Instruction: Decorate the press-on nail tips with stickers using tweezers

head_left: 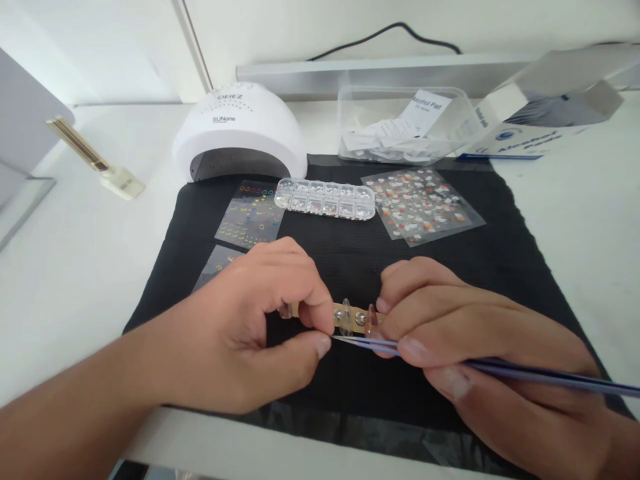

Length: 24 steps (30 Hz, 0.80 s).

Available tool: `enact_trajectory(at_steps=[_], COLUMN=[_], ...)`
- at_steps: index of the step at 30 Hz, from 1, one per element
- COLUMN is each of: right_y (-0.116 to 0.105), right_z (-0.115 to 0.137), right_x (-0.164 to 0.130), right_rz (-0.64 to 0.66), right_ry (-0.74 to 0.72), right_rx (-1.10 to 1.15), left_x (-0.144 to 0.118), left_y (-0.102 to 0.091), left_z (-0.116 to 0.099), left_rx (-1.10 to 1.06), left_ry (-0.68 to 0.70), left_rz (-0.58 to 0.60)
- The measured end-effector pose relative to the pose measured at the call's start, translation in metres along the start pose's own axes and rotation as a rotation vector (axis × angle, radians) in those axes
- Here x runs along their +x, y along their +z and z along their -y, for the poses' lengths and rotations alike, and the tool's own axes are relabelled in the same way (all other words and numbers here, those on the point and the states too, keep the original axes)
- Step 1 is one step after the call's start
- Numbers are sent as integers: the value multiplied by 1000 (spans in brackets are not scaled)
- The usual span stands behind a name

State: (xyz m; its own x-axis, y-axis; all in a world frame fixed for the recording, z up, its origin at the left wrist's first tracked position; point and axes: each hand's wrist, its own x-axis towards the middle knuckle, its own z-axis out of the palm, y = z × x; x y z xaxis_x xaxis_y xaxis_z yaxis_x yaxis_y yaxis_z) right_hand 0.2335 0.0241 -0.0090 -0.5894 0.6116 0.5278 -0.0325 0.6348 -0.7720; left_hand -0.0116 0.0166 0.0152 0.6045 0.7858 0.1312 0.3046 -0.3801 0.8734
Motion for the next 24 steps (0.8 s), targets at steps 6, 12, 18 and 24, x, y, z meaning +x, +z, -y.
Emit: enact_trajectory(at_steps=[6, 12, 18, 24], right_y=[1, 1, 7, 10], right_z=[-1, -2, -7, -8], right_x=[-2, -3, -1, 0], right_rz=[-3, -33, -64, -76], right_ry=[9, 14, 61, 132], right_rx=[26, 34, -50, -78], left_x=[-4, -6, -3, -1], left_y=[1, 2, -8, -12], left_z=[0, -1, 2, 5], left_rx=[-4, 39, 258, 492], left_ry=[-19, -57, 2, 34], left_rz=[-12, -40, -79, 8])
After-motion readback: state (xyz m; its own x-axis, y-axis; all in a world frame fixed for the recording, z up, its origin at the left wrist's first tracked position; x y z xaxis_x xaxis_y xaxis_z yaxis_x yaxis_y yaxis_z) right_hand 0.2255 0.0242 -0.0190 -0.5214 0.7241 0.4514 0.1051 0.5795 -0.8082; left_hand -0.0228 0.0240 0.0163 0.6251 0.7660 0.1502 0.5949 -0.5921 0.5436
